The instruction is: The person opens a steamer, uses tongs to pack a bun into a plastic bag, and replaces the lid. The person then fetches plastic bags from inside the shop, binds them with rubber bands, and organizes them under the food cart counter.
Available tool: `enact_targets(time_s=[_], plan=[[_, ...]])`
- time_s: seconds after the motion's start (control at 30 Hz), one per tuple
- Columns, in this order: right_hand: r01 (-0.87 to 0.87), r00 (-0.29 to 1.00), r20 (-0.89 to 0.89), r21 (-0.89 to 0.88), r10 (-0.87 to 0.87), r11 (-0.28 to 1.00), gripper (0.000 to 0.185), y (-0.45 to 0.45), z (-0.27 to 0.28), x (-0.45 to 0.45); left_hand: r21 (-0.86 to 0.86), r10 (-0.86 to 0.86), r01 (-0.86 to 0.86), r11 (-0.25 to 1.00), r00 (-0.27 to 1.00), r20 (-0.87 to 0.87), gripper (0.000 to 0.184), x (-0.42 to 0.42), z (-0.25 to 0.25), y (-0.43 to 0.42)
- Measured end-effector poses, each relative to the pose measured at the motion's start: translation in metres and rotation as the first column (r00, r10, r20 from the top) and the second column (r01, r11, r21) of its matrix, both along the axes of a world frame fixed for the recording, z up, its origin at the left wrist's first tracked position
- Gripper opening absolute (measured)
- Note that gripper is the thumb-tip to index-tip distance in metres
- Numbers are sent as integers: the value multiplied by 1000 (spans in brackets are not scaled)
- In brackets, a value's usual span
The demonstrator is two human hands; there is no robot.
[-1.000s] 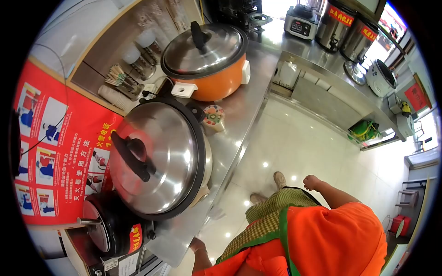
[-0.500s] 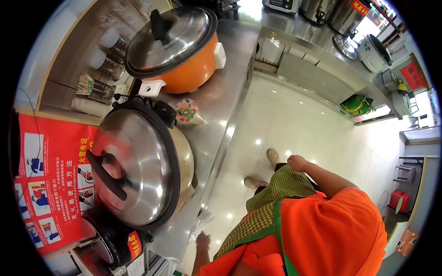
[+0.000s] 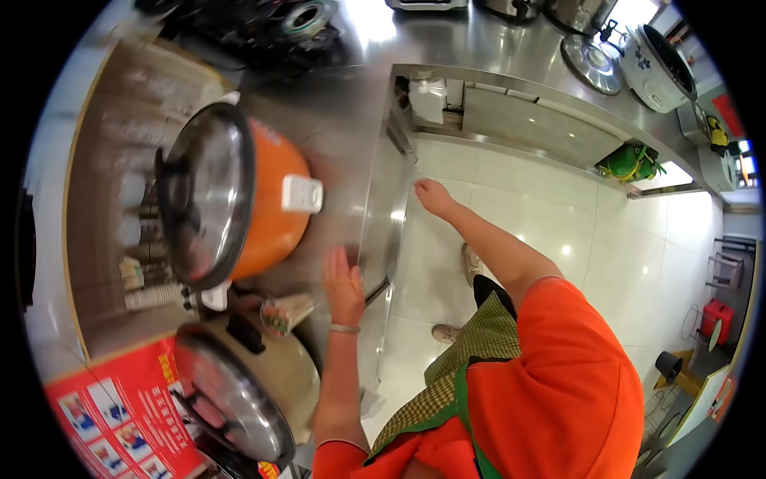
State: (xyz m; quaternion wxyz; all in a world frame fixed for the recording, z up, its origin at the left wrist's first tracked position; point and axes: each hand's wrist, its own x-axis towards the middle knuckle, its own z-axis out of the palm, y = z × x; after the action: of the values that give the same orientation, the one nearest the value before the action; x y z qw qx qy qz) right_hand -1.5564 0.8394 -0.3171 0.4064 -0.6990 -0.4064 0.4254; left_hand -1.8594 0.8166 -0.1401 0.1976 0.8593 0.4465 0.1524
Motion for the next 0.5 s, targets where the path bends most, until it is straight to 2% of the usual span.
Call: enact_targets(time_s=[0.03,0.1,0.13,0.17,0.23,0.3,0.37,0.43,0.47,0.5], plan=[[45,999,10,10,-45,999,31,29,4,8,53,-2,5,999,998,-59,55,13,-9,24],[103,991,74,128,-113,986,31,81,2,24,25,-4,7,1000,991,-131,55,30,-26,60],[118,992,35,130,-123,985,32,103,-3,30,4,7,-7,1000,982,-191,56,36,-33,71],[131,991,-3,127,-131,983,33,122,-11,35,-16,-10,7,1000,978,-210,56,42,-38,76],[219,975,-76,171,-209,961,35,153,-31,37,48,-9,20,999,973,-229,54,47,-39,76],[219,974,-99,176,-204,960,35,178,-39,36,9,-10,12,1000,968,-251,53,49,-42,77],[227,970,-128,183,-206,957,36,194,-38,36,30,-8,16,999,963,-269,52,48,-46,80],[239,944,-252,78,-213,968,36,201,-34,36,6,-21,24,1000,949,-316,52,52,-45,82],[253,946,-245,156,-211,955,33,203,-41,35,12,-15,19,1000,949,-314,52,53,-45,82],[263,941,-255,132,-223,956,33,202,-47,34,17,-8,14,1000,951,-308,52,54,-46,82]])
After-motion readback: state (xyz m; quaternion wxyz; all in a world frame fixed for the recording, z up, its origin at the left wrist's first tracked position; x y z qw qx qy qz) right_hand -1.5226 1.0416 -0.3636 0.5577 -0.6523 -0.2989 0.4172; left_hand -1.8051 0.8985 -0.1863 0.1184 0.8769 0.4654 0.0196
